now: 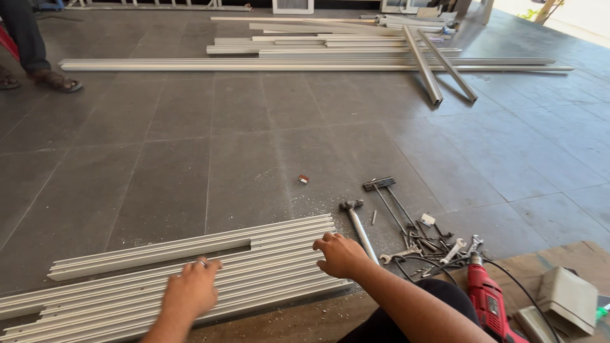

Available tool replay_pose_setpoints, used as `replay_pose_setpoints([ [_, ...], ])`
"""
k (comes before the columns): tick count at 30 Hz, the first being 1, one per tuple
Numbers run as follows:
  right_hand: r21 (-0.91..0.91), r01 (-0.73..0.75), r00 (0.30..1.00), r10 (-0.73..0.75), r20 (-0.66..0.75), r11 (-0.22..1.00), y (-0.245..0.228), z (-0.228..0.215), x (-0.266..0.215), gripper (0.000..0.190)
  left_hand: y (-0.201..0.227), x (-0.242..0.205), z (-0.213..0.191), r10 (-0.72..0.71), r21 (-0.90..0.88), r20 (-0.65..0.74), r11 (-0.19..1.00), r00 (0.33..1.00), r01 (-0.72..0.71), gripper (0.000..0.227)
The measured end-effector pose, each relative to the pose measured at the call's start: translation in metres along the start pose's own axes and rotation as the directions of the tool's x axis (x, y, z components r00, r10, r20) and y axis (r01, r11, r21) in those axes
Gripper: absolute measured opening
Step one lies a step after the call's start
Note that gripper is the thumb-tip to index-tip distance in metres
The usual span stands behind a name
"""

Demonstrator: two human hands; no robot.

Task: The person uses a red power drill to make holes in a stack of white metal profiles. They then insert small metal pins into the drilled holes and use a hammer to secure them. The person repeatedly stacks and restacks the profiles to align them for drilling and pinning.

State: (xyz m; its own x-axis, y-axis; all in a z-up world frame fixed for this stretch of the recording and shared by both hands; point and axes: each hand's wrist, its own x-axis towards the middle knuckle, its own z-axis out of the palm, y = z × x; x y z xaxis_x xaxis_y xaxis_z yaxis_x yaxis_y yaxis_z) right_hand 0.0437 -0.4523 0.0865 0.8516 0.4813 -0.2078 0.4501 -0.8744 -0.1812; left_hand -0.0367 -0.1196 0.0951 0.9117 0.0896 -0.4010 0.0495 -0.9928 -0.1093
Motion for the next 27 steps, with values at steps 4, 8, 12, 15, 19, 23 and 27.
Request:
replay_pose_setpoints([
  [4,0.057,-0.133,0.988,0.128,0.087,0.989,0.01,0.023,0.031,0.051,0.03,0.001,0.039,0.036,-0.071,0.204,0.997,0.978,-0.022,0.095],
  [8,0.108,-0.242,0.969,0.235,0.068,0.964,0.03,0.041,0.07,0.06,0.042,0.025,0.037,0.144,-0.072,0.235,0.989,0.961,-0.13,0.108],
  [12,0.351,-0.37,0.917,0.399,-0.01,0.86,0.063,0.062,0.104,0.064,0.045,0.048,0.038,0.245,-0.051,0.268,0.969,0.932,-0.24,0.111],
  [15,0.58,-0.393,0.861,0.507,-0.039,0.713,0.095,0.077,0.114,0.065,0.046,0.059,0.051,0.313,-0.035,0.274,0.948,0.909,-0.316,0.112],
  [19,0.266,-0.249,0.954,0.282,-0.097,0.931,0.098,0.081,0.101,0.081,0.052,0.067,0.067,0.361,-0.036,0.251,0.931,0.898,-0.364,0.117],
  [23,0.055,-0.074,0.997,0.075,-0.008,0.996,0.072,0.078,0.098,0.087,0.05,0.066,0.069,0.333,-0.077,0.229,0.943,0.914,-0.324,0.115],
  [27,0.213,-0.311,0.941,0.331,-0.067,0.926,0.073,0.081,0.129,0.082,0.047,0.068,0.071,0.35,-0.062,0.258,0.936,0.9,-0.346,0.109],
])
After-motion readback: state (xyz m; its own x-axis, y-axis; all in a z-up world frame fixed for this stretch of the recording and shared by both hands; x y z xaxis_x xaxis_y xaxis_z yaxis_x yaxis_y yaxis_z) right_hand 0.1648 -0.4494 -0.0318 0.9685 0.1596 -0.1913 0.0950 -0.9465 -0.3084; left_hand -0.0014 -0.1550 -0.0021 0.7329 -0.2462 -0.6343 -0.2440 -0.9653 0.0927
